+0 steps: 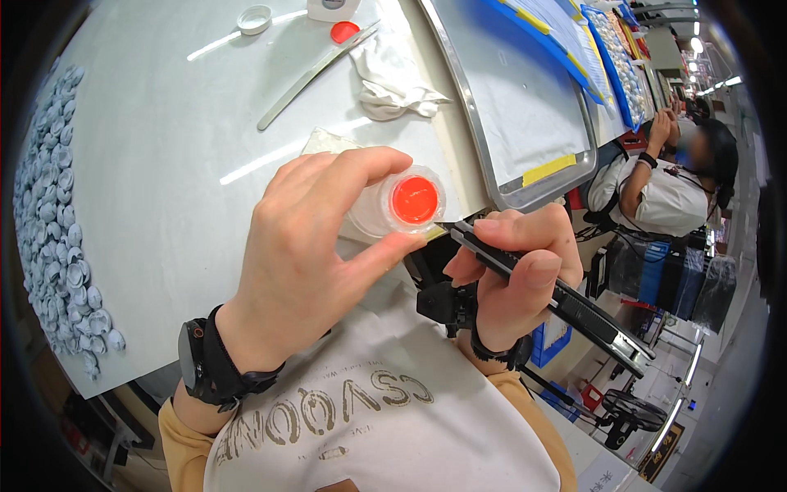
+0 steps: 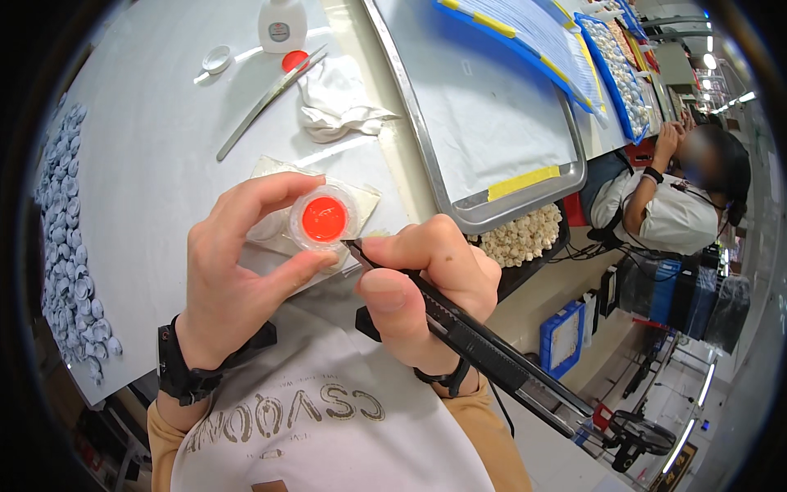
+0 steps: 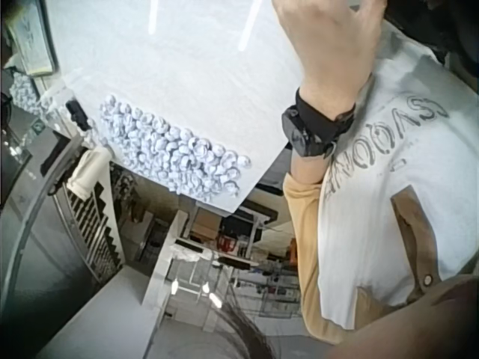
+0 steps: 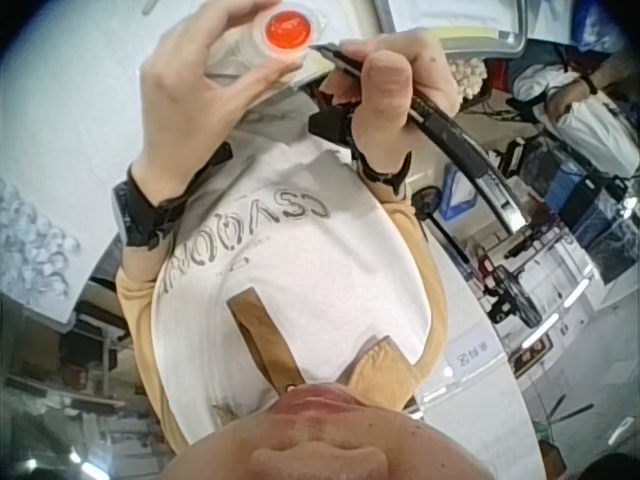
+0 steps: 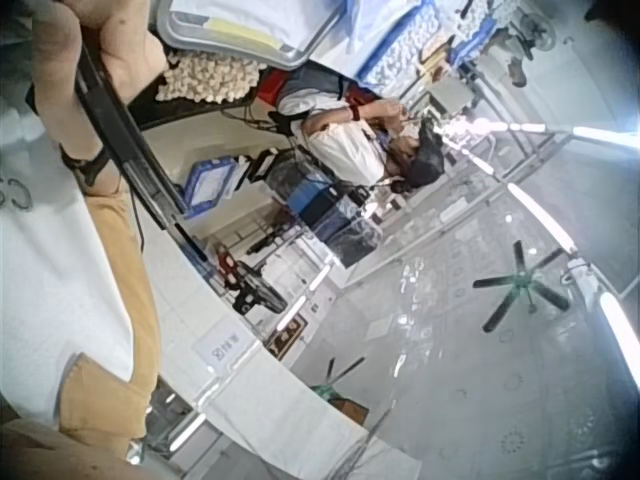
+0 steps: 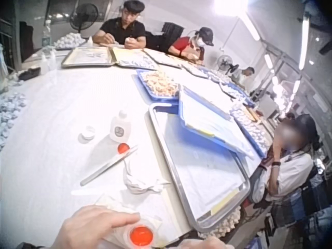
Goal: The person uses a fine brush to apply red paint to the lips of small, pre-molded figurine heads. They repeatedly dip the brush into a small container of red paint and carefully apply it to the mouth area of each head. The heads are arranged in a blue tray on the workbench.
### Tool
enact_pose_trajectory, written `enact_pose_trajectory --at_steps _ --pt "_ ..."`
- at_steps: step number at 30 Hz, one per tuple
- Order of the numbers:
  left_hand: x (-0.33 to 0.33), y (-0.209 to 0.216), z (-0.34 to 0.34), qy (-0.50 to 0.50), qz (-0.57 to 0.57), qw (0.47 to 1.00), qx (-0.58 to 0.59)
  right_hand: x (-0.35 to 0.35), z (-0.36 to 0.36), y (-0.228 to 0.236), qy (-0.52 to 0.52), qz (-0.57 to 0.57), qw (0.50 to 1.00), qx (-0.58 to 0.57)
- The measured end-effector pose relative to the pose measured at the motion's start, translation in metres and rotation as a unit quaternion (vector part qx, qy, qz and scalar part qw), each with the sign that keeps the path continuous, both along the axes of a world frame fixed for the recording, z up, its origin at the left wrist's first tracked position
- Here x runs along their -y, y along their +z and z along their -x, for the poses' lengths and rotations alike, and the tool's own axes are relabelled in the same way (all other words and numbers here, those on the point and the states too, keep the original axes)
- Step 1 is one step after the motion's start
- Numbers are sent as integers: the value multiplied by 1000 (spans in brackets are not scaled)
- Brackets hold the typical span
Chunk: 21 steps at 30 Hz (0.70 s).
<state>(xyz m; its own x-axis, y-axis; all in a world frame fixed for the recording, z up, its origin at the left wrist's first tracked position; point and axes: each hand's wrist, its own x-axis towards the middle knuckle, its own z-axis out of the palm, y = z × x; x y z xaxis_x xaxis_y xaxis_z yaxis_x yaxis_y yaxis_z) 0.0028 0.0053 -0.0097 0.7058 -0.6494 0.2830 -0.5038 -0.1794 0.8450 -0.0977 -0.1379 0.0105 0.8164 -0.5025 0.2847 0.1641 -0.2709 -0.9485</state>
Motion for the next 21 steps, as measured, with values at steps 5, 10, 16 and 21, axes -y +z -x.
enact_pose_trajectory --at_steps 5,10,16,21 --pt "1 0 -1 -1 3 1000 -7 2 -5 3 -16 48 998 -24" --pt "-1 1 0 0 -3 1000 4 1 -11 7 -1 60 998 -15" --pt "-2 0 0 -1 2 1000 10 3 -19 21 33 61 995 -70" --pt "-1 -3 1 4 12 1000 12 3 -30 29 60 158 977 -133"
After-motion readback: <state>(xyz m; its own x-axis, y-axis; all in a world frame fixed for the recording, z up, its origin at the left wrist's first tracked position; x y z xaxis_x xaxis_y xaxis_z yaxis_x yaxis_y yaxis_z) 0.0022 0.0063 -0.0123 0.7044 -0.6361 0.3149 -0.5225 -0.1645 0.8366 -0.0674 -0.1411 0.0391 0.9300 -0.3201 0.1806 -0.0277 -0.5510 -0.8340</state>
